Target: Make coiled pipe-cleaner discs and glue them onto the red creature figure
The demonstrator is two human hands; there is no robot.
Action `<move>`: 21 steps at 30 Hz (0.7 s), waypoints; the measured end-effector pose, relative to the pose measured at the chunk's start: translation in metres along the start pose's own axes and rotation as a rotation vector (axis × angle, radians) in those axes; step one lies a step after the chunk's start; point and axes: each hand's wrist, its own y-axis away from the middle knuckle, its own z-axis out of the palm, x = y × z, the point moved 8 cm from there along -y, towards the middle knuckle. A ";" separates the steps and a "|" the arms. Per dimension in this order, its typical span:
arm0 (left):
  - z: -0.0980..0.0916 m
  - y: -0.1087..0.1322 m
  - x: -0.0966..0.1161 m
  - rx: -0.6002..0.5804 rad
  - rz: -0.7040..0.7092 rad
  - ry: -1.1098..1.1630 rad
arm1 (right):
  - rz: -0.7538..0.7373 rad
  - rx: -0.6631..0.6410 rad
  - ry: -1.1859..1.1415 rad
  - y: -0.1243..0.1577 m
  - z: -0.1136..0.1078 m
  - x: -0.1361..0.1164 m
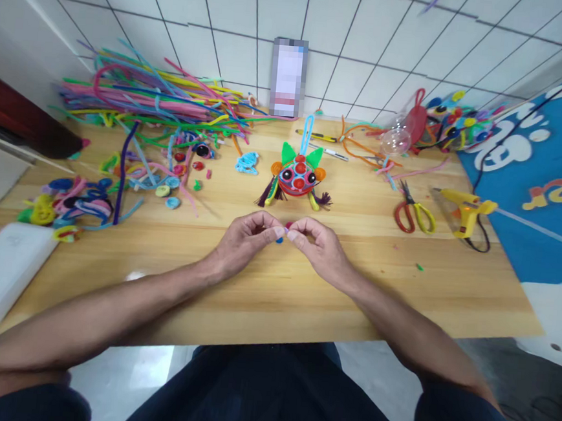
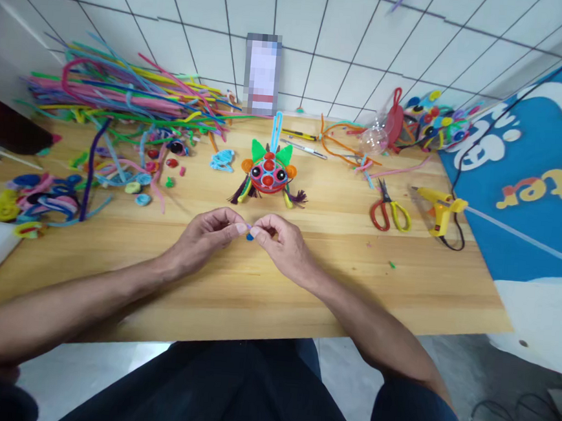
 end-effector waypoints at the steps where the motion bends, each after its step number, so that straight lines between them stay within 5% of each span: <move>1: 0.000 -0.002 -0.001 -0.020 -0.026 0.016 | 0.016 -0.008 -0.008 -0.001 -0.001 0.001; 6: -0.004 -0.009 0.015 -0.126 0.133 -0.254 | -0.028 -0.011 0.138 -0.003 -0.009 -0.005; 11: 0.001 -0.006 0.022 -0.178 0.284 -0.536 | -0.246 0.004 0.365 0.001 -0.008 -0.021; 15: 0.001 -0.005 0.019 -0.165 0.245 -0.448 | -0.288 0.010 0.376 0.003 -0.005 -0.023; 21: -0.001 0.000 0.007 -0.037 0.061 -0.029 | -0.020 -0.011 0.047 0.000 0.003 -0.009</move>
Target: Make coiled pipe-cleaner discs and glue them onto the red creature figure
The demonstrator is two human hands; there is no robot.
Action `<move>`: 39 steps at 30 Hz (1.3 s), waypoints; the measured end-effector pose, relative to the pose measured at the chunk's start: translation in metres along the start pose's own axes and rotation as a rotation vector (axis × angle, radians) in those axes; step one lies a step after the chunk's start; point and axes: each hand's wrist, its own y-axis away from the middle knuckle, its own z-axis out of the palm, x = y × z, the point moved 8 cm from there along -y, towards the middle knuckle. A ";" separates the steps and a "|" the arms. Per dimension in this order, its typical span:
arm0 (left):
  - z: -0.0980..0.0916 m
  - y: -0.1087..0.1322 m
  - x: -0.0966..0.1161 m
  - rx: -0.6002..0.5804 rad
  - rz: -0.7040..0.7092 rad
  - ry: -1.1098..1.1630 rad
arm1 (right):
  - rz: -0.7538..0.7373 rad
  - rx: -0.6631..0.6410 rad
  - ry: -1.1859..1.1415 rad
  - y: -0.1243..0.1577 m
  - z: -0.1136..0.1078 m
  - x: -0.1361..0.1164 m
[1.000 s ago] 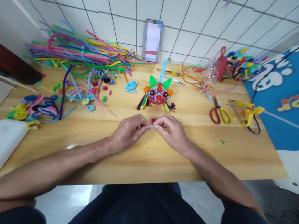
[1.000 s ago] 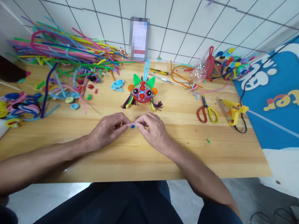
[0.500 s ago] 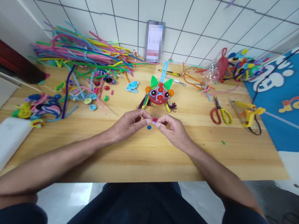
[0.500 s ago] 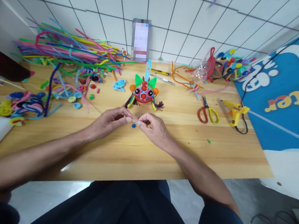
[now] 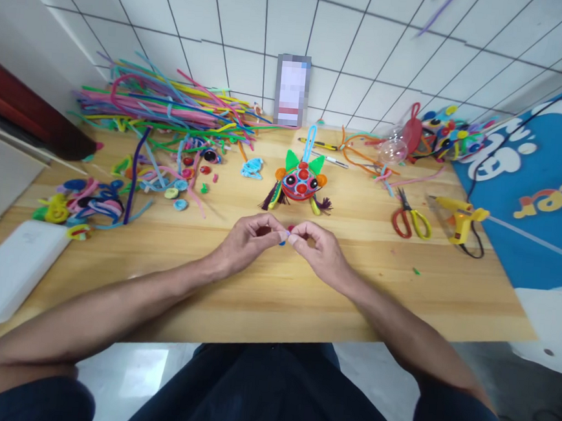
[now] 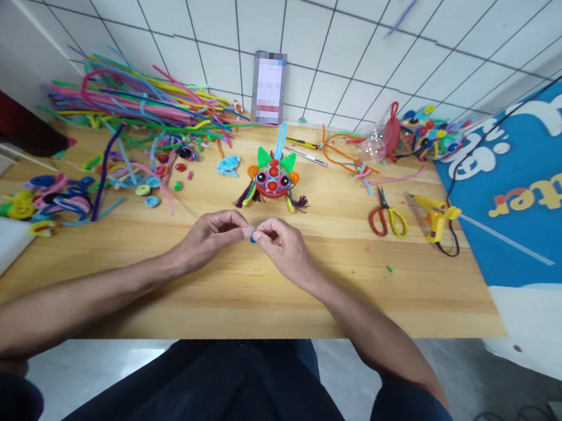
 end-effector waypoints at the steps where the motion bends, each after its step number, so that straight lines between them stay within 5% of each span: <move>1: 0.000 0.000 -0.003 0.013 -0.029 0.052 | 0.031 -0.009 -0.056 -0.001 0.002 0.002; 7: -0.003 -0.009 0.010 -0.103 0.067 -0.065 | 0.074 -0.052 -0.026 -0.006 -0.006 0.001; 11: -0.004 -0.007 0.030 -0.123 0.311 -0.404 | -0.053 -0.058 0.227 -0.006 -0.013 -0.016; 15: 0.004 0.000 0.035 -0.148 0.445 -0.514 | -0.185 -0.066 0.422 -0.004 -0.011 -0.031; 22: 0.003 -0.001 0.033 -0.156 0.321 -0.354 | -0.181 -0.045 0.375 0.000 -0.013 -0.037; 31: 0.010 -0.003 -0.007 -0.072 -0.136 0.331 | 0.121 0.019 -0.258 0.000 0.006 0.001; 39: 0.005 -0.013 0.014 -0.252 0.057 -0.073 | 0.213 -0.195 -0.095 -0.006 0.000 -0.005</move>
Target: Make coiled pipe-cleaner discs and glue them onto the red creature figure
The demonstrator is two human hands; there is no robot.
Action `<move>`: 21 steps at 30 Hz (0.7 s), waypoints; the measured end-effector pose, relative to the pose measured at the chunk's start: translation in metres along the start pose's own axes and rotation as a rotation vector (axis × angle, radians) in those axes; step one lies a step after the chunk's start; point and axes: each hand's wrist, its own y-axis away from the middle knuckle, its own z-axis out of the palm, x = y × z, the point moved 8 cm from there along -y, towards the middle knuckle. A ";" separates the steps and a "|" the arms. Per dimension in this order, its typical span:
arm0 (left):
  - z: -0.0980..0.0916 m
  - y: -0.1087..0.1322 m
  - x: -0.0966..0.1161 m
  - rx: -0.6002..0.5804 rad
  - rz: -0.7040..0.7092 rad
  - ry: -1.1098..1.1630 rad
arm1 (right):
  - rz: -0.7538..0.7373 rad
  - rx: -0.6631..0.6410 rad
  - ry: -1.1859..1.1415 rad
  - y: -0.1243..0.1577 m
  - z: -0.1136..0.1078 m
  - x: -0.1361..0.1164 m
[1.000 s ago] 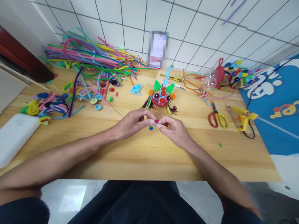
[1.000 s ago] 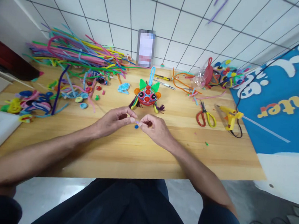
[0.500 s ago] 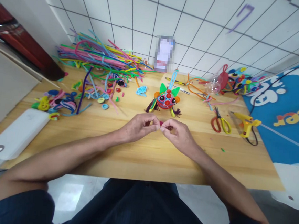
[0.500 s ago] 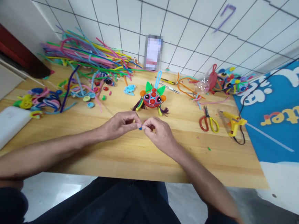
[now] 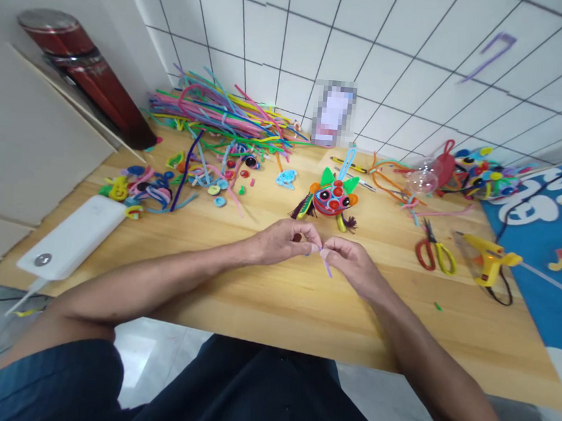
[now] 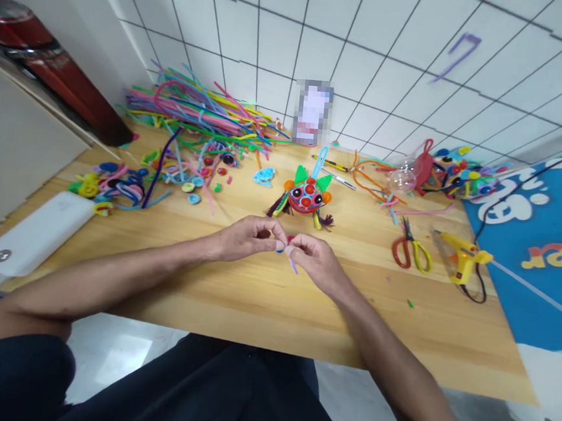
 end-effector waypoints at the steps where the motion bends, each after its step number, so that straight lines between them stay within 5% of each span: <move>1: -0.001 0.001 0.002 0.003 0.019 -0.058 | -0.001 -0.007 0.042 0.000 -0.001 -0.002; 9: 0.003 0.007 0.019 -0.022 0.154 -0.271 | -0.018 -0.051 0.238 0.001 0.001 -0.007; 18: 0.005 0.006 -0.025 0.134 -0.129 0.316 | -0.091 0.046 -0.119 -0.004 0.008 0.005; 21: 0.007 0.006 -0.031 0.126 -0.189 0.317 | -0.078 0.006 -0.130 -0.005 0.007 0.006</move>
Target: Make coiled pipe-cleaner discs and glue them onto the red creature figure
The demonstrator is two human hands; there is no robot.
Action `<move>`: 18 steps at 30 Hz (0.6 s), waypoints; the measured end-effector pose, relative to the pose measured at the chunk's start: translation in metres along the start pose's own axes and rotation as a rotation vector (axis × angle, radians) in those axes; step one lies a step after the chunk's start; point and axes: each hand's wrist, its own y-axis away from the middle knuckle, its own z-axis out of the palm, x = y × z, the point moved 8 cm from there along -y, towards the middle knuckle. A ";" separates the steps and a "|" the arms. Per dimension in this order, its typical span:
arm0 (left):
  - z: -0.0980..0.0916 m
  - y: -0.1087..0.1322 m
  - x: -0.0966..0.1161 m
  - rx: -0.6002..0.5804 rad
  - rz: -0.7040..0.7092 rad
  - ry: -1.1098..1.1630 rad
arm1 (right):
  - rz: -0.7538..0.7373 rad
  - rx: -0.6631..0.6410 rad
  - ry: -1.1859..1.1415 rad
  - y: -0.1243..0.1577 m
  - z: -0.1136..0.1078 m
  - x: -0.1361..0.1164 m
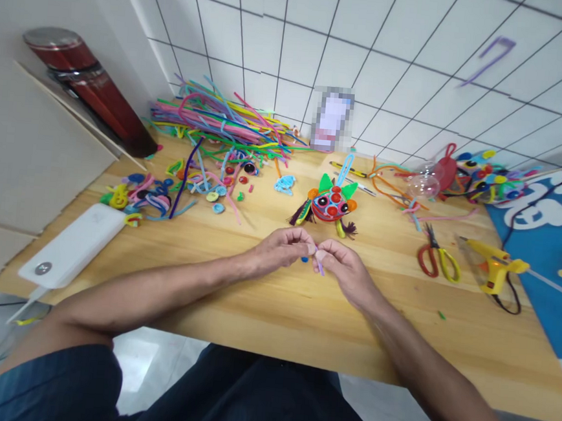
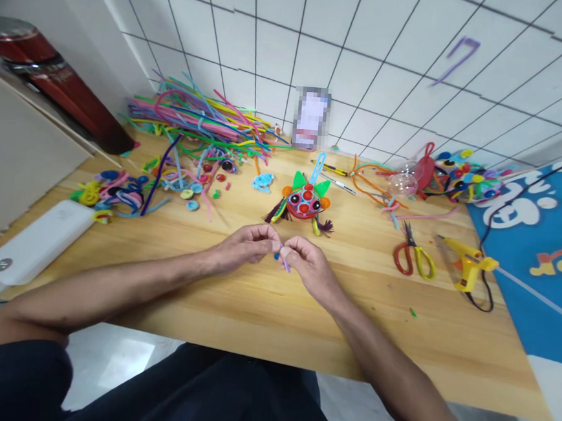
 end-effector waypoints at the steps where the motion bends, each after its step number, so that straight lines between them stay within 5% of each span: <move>1: 0.001 0.000 0.002 -0.021 0.016 -0.057 | 0.010 -0.022 0.026 0.000 -0.002 0.000; 7: 0.022 0.012 0.019 -0.245 0.212 -0.704 | -0.015 -0.210 0.404 0.006 -0.017 -0.011; 10: 0.032 0.018 0.016 -0.326 0.191 -0.992 | -0.103 -0.293 0.572 0.008 -0.015 -0.019; 15: 0.033 0.019 0.013 -0.279 0.118 -1.076 | -0.268 -0.311 0.702 0.012 -0.017 -0.029; 18: 0.024 0.015 0.024 -0.178 0.149 -0.987 | -0.235 -0.128 0.743 0.008 -0.057 -0.026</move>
